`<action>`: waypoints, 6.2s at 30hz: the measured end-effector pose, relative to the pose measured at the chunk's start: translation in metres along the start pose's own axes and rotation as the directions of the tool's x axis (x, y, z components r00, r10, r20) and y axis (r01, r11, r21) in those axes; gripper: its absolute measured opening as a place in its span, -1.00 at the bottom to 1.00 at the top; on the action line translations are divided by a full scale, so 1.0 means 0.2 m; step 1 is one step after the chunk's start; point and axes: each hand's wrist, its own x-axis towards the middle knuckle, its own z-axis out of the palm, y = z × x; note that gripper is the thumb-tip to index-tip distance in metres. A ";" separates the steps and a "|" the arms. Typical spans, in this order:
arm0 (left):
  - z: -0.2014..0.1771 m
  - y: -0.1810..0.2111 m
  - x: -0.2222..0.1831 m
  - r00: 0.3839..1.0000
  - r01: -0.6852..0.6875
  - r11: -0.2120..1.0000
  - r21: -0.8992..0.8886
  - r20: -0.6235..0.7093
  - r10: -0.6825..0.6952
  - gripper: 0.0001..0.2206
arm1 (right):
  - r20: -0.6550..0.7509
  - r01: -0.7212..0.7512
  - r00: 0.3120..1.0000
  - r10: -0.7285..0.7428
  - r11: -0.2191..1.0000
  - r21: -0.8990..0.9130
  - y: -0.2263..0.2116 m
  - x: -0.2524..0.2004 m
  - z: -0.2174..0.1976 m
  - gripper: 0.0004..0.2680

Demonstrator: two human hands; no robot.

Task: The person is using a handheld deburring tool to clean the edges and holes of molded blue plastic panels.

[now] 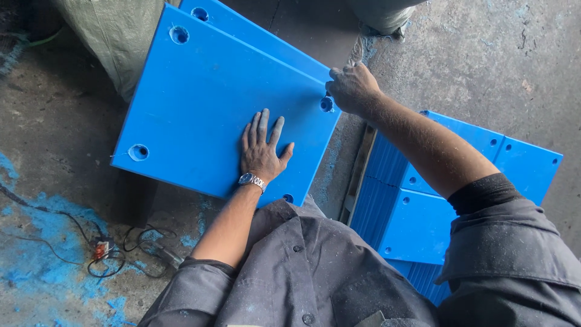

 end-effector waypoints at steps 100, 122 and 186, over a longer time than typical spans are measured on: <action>-0.27 -1.21 0.29 0.859 0.511 0.840 -0.183 0.143 -0.491 -0.08 | 0.310 -0.348 0.915 0.257 0.893 0.285 -0.45 1.13 -1.06 -0.62; -0.55 -1.26 -0.54 0.800 0.466 0.500 -0.730 0.107 -0.590 0.02 | 0.063 0.464 0.885 -0.461 0.884 -0.059 -1.45 0.72 -1.27 -0.77; -0.42 -1.19 -0.60 0.779 0.306 0.438 -0.845 -0.042 -0.626 0.04 | -0.226 0.199 0.960 -0.164 0.969 0.144 -1.76 0.70 -1.38 -0.87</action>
